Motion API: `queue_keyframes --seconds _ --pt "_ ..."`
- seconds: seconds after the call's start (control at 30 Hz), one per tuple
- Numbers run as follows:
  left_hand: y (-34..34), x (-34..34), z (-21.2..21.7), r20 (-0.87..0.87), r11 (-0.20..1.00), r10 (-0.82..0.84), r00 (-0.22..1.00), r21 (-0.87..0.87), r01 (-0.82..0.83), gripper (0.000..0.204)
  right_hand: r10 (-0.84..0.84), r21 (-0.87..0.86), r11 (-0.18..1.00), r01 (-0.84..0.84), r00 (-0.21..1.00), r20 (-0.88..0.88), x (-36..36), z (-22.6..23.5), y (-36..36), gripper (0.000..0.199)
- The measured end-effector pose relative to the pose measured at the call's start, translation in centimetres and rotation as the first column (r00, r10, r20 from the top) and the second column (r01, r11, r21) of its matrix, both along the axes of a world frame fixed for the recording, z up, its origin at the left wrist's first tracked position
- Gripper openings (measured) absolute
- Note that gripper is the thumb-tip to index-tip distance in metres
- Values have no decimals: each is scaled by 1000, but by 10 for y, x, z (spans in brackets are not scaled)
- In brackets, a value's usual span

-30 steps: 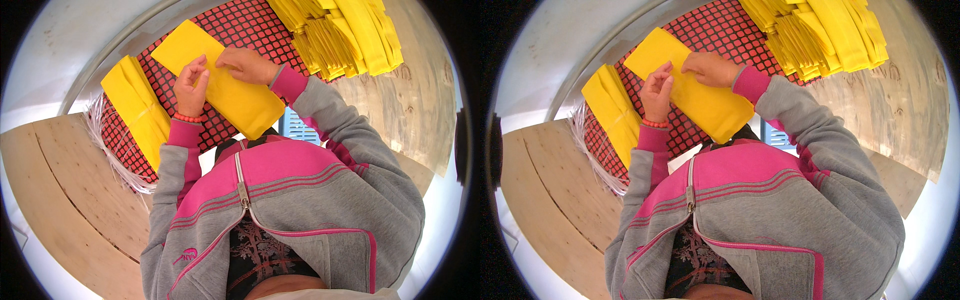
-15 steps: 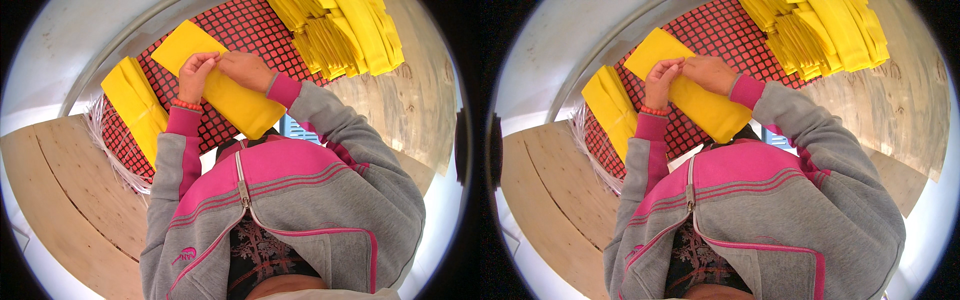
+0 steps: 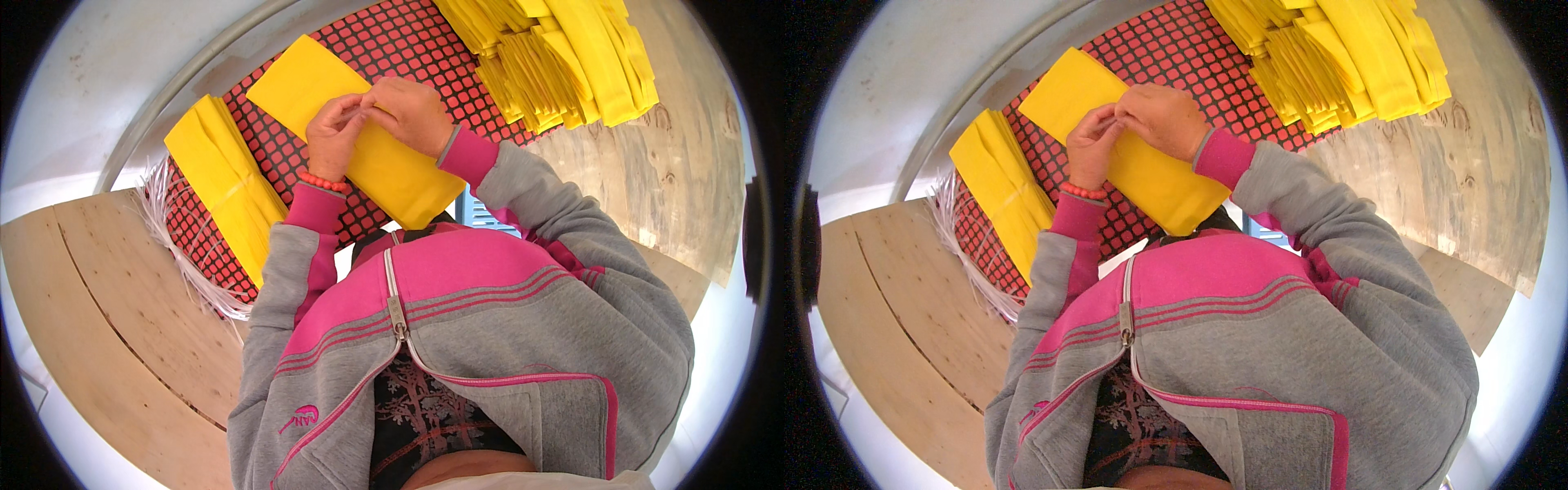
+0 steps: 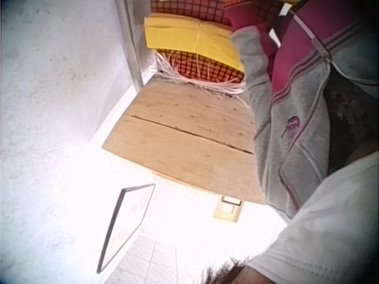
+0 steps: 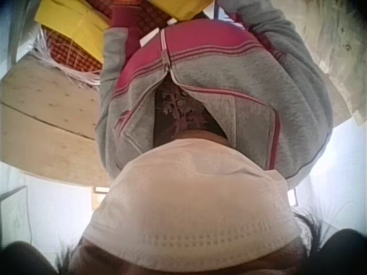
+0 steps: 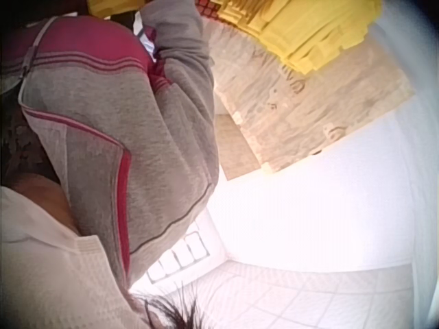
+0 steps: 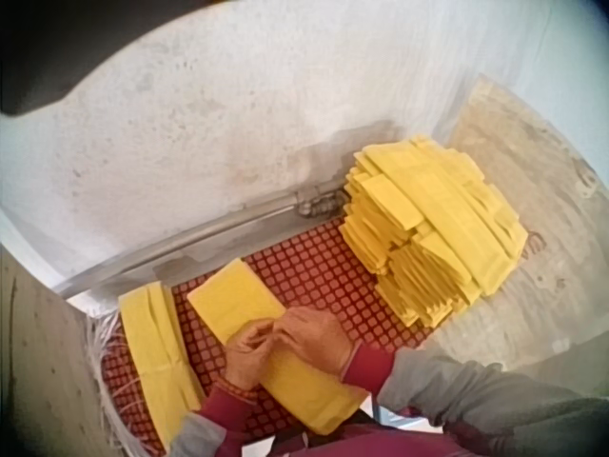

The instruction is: The person folds yellow fabric pieces on a red and black checkered mat, stacks them, and ties a bundle with a white string. The person repeats the folding and stacking process throughout the clip.

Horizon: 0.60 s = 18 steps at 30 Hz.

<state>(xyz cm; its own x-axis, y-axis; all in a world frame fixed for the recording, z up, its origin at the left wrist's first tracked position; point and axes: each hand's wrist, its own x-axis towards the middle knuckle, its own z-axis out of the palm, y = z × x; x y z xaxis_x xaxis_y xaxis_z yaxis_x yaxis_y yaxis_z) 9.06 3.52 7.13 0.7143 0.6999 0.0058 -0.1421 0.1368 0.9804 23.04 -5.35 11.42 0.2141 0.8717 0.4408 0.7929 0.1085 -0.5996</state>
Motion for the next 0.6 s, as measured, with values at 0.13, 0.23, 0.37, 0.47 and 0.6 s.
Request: queue_keyframes --seconds 0.13,0.23,0.37,0.47,0.6 --pt "-2 1 -5 -28 998 -3 1000 -57 1 21 -4 78 997 -10 983 182 -3 9 2 8" --pt "-1 1 -5 -70 1000 -4 998 -30 2 20 -21 93 996 4 983 182 -7 15 4 8" --pt "0 4 -5 -47 999 27 999 42 -25 18 4 77 997 -14 992 129 -14 18 8 8" --pt "-2 2 -4 -35 999 45 998 19 -45 15 73 24 997 -72 996 -57 -12 19 7 9" --pt "-2 0 -2 -81 997 14 997 82 -7 14 9 -137 988 -66 925 -381 19 17 12 15"
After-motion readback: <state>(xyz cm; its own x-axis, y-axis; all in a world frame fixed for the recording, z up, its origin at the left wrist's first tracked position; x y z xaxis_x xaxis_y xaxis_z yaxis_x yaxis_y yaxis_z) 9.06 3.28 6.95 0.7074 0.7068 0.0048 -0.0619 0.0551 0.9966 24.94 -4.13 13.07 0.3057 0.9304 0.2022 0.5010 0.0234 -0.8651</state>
